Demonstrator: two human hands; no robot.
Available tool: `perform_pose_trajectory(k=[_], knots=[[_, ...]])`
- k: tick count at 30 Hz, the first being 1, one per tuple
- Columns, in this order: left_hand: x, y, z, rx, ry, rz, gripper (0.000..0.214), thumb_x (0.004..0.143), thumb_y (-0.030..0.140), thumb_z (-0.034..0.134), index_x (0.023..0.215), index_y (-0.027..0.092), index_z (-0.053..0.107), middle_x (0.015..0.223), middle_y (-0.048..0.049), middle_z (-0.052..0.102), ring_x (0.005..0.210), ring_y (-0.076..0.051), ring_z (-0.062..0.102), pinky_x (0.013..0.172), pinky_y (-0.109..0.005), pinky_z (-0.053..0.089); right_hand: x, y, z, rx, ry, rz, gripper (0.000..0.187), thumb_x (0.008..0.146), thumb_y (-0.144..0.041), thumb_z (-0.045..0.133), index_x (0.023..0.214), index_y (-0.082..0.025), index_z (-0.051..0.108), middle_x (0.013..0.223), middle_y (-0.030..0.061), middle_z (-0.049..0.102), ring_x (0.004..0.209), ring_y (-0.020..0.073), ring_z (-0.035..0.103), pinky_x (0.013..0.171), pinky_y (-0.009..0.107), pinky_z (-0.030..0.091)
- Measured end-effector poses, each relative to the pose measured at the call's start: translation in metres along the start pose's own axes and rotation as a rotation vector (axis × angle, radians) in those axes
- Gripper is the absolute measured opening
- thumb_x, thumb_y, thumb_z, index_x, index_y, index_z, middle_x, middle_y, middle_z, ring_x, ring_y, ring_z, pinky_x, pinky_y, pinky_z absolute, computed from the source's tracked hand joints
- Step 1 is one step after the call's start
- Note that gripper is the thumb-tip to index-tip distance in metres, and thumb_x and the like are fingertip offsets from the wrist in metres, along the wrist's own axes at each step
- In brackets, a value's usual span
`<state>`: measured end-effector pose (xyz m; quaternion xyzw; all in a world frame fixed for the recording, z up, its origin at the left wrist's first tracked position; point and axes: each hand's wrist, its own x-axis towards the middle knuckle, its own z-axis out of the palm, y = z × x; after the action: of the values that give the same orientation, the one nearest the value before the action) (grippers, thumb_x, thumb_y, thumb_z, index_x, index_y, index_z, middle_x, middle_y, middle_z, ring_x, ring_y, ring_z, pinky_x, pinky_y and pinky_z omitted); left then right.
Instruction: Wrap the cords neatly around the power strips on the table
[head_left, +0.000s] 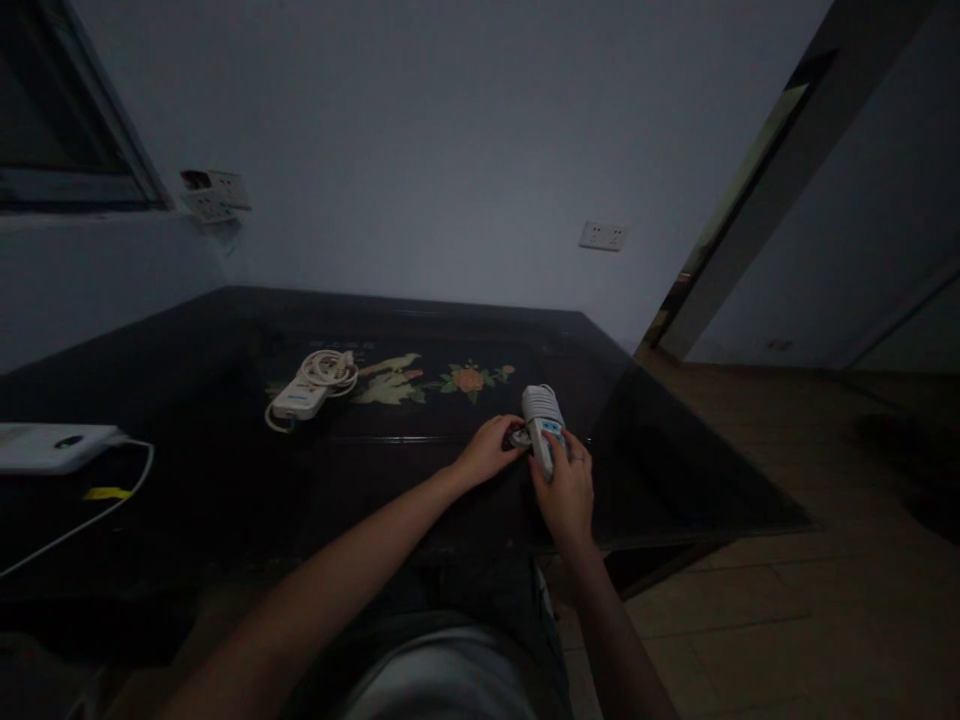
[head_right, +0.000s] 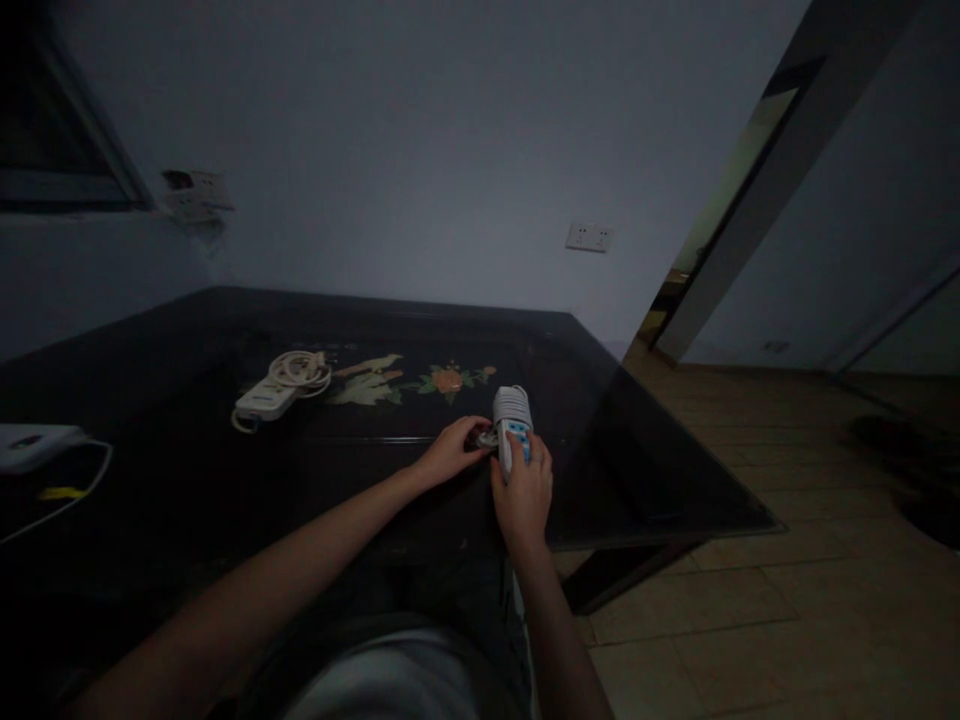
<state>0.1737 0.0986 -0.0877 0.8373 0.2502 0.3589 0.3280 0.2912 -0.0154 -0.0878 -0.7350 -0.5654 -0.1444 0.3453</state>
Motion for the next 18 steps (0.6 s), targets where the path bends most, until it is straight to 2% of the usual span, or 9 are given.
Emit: perform_pose_trajectory(k=[11,18], knots=[[-0.002,0.005,-0.004,0.006,-0.003,0.038,0.042,0.071,0.015,0.068,0.112,0.018,0.056,0.107,-0.0083,0.061,0.103,-0.023,0.057,0.091,-0.038,0.045,-0.001,0.000,0.000,0.062,0.060,-0.011,0.038,0.086,-0.032,0.052,0.122,-0.019,0.056,0.129,0.0142,0.048,0.118,0.0299,0.043,0.098,0.048,0.041],[0.000,0.031,-0.027,0.094,0.009,0.118,0.038,0.079,0.025,0.065,0.116,0.020,0.056,0.119,-0.0096,0.057,0.116,-0.024,0.050,0.101,-0.039,0.039,0.000,-0.001,-0.003,0.097,0.073,-0.012,0.036,0.088,-0.035,0.048,0.119,-0.018,0.057,0.125,0.0152,0.050,0.117,0.0297,0.043,0.094,0.047,0.044]])
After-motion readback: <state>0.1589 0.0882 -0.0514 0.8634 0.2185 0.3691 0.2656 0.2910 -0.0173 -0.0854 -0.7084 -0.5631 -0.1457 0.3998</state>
